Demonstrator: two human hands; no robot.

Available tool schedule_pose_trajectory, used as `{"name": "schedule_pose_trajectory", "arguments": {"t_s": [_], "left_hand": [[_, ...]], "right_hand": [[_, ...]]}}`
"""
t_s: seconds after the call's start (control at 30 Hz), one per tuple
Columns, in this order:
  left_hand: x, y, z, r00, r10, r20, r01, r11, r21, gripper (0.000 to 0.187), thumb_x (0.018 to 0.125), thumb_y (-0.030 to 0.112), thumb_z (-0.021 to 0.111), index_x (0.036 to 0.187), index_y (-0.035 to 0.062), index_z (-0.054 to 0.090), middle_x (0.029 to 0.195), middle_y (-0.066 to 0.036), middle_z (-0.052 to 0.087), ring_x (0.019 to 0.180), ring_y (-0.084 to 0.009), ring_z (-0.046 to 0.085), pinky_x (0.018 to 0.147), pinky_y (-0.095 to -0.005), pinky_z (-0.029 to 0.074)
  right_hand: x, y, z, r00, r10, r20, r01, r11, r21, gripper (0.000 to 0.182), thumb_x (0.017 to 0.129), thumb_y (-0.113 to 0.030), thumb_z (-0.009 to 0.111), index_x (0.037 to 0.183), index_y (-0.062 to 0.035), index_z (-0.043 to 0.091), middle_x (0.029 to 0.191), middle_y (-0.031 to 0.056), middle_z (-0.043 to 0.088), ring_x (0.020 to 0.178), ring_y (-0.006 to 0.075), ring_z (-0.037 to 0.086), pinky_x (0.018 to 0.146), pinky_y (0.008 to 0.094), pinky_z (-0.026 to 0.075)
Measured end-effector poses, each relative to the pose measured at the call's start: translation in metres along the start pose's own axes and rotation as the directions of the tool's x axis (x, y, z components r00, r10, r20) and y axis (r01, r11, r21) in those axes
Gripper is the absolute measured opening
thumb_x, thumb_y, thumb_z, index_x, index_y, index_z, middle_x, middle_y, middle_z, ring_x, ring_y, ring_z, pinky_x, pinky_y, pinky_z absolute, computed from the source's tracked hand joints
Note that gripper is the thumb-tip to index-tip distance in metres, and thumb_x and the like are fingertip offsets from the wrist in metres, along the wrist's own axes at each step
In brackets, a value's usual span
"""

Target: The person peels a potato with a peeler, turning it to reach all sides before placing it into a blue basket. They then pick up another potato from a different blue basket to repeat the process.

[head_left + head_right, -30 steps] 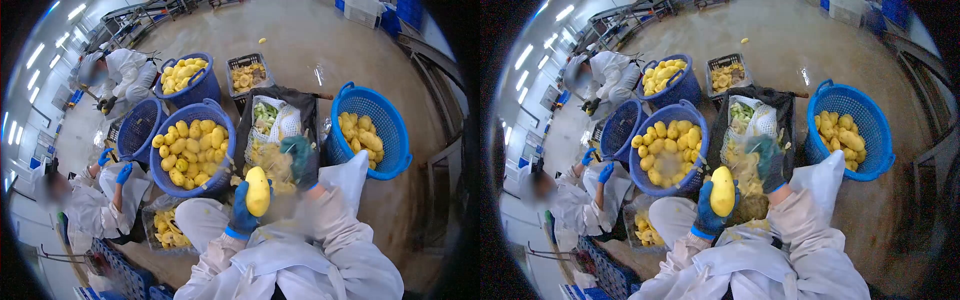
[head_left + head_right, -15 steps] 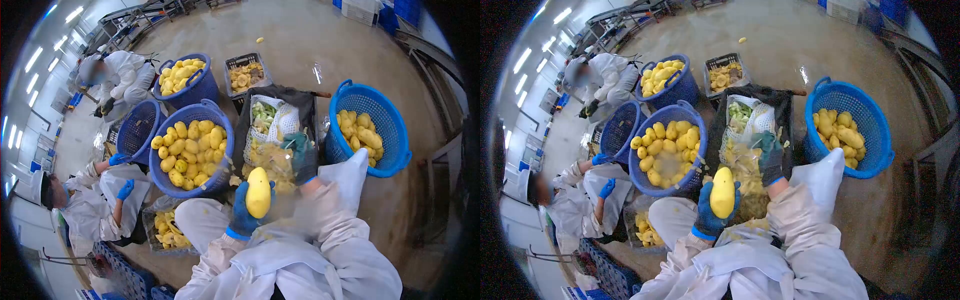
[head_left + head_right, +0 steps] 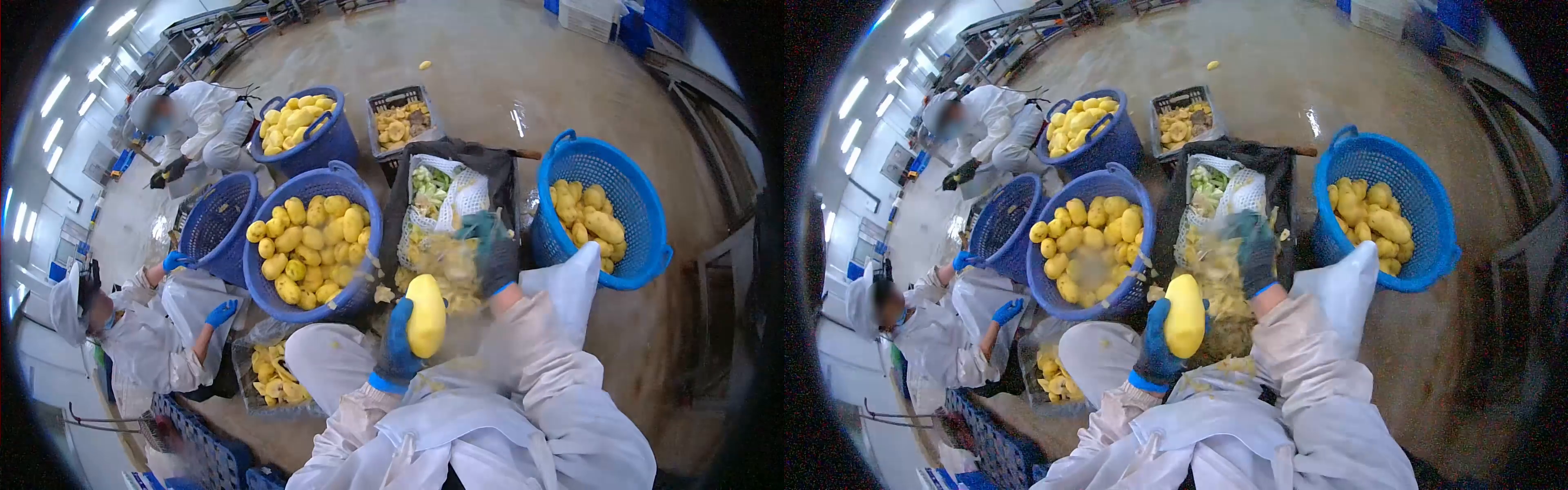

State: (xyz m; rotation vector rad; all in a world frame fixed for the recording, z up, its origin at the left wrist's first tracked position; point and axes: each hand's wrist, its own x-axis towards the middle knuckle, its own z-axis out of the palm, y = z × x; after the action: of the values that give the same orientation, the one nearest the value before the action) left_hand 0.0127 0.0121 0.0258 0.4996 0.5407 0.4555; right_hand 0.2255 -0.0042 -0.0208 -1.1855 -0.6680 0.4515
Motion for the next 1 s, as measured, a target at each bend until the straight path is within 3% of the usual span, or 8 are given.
{"name": "schedule_pose_trajectory", "arguments": {"t_s": [0.13,0.23,0.4,0.57,0.63,0.8,0.9,1.0], "left_hand": [[0.001,0.004,-0.007,0.730,0.495,0.471,-0.564,0.046,0.825,0.049,0.090,0.017,0.056,0.132,-0.0022,0.039,0.123,-0.016,0.052,0.111,-0.0274,0.053,0.095,-0.0366,0.043],[0.016,-0.006,-0.025,0.724,0.482,0.494,-0.559,-0.009,0.829,0.050,0.085,0.011,0.063,0.127,-0.0022,0.040,0.116,-0.016,0.055,0.105,-0.0267,0.056,0.090,-0.0360,0.045],[0.006,0.000,-0.011,0.987,0.159,-0.009,-0.155,0.971,0.182,0.050,0.095,0.044,0.041,0.127,0.0048,0.045,0.116,-0.013,0.057,0.103,-0.0239,0.059,0.092,-0.0379,0.048],[0.023,0.008,0.005,0.992,0.032,0.119,-0.002,0.968,-0.250,0.042,0.094,0.038,0.049,0.125,0.0087,0.047,0.111,-0.011,0.057,0.105,-0.0241,0.058,0.088,-0.0353,0.050],[0.015,0.001,0.003,0.897,0.420,0.136,-0.437,0.798,0.415,0.042,0.094,0.039,0.048,0.124,0.0099,0.048,0.112,-0.011,0.058,0.105,-0.0229,0.058,0.088,-0.0350,0.050],[0.022,0.014,-0.008,0.999,0.028,-0.022,-0.034,0.958,-0.285,0.044,0.092,0.021,0.055,0.131,0.0066,0.040,0.115,-0.011,0.055,0.104,-0.0228,0.057,0.089,-0.0348,0.050],[0.045,-0.023,-0.060,0.948,0.316,0.031,-0.290,0.821,0.492,0.042,0.095,0.028,0.049,0.131,0.0073,0.042,0.114,-0.010,0.056,0.104,-0.0212,0.057,0.089,-0.0340,0.049],[0.020,0.003,-0.020,0.976,0.217,0.003,-0.211,0.949,0.236,0.044,0.096,0.037,0.044,0.129,0.0085,0.044,0.112,-0.009,0.057,0.104,-0.0203,0.057,0.088,-0.0342,0.050]], "right_hand": [[-0.013,-0.023,0.016,0.984,-0.108,0.145,0.118,0.991,-0.060,0.044,0.102,-0.031,0.030,0.097,0.0013,0.060,0.086,0.0097,0.065,0.076,0.0187,0.064,0.070,0.0304,0.050],[-0.017,0.049,0.014,0.995,-0.092,0.050,0.100,0.975,-0.199,0.024,0.096,-0.016,0.043,0.101,0.0030,0.058,0.083,0.0123,0.064,0.073,0.0185,0.063,0.074,0.0331,0.049],[0.008,-0.008,-0.015,0.987,0.151,-0.060,-0.103,0.868,0.485,0.029,0.099,-0.021,0.039,0.093,-0.0010,0.060,0.079,0.0091,0.063,0.074,0.0186,0.062,0.071,0.0319,0.051],[-0.040,-0.022,0.034,0.984,-0.017,0.180,0.005,0.998,0.068,0.036,0.100,-0.026,0.036,0.095,-0.0012,0.061,0.083,0.0091,0.065,0.073,0.0187,0.063,0.068,0.0327,0.052],[-0.026,0.010,0.031,0.997,0.044,0.060,-0.060,0.947,0.315,0.036,0.100,-0.027,0.038,0.095,-0.0001,0.061,0.087,0.0099,0.066,0.073,0.0183,0.064,0.067,0.0322,0.052],[-0.027,-0.023,0.029,0.994,-0.049,0.101,0.048,0.999,0.006,0.042,0.100,-0.033,0.038,0.095,0.0009,0.061,0.086,0.0094,0.066,0.076,0.0179,0.063,0.072,0.0305,0.050],[-0.028,0.001,0.037,0.946,-0.157,0.284,0.188,0.979,-0.085,0.041,0.100,-0.034,0.038,0.093,-0.0016,0.062,0.086,0.0084,0.066,0.078,0.0169,0.062,0.074,0.0291,0.049],[0.001,0.008,0.002,0.930,0.367,-0.012,-0.326,0.842,0.430,0.036,0.097,-0.033,0.046,0.088,-0.0033,0.063,0.084,0.0075,0.065,0.071,0.0174,0.063,0.070,0.0306,0.050]]}}
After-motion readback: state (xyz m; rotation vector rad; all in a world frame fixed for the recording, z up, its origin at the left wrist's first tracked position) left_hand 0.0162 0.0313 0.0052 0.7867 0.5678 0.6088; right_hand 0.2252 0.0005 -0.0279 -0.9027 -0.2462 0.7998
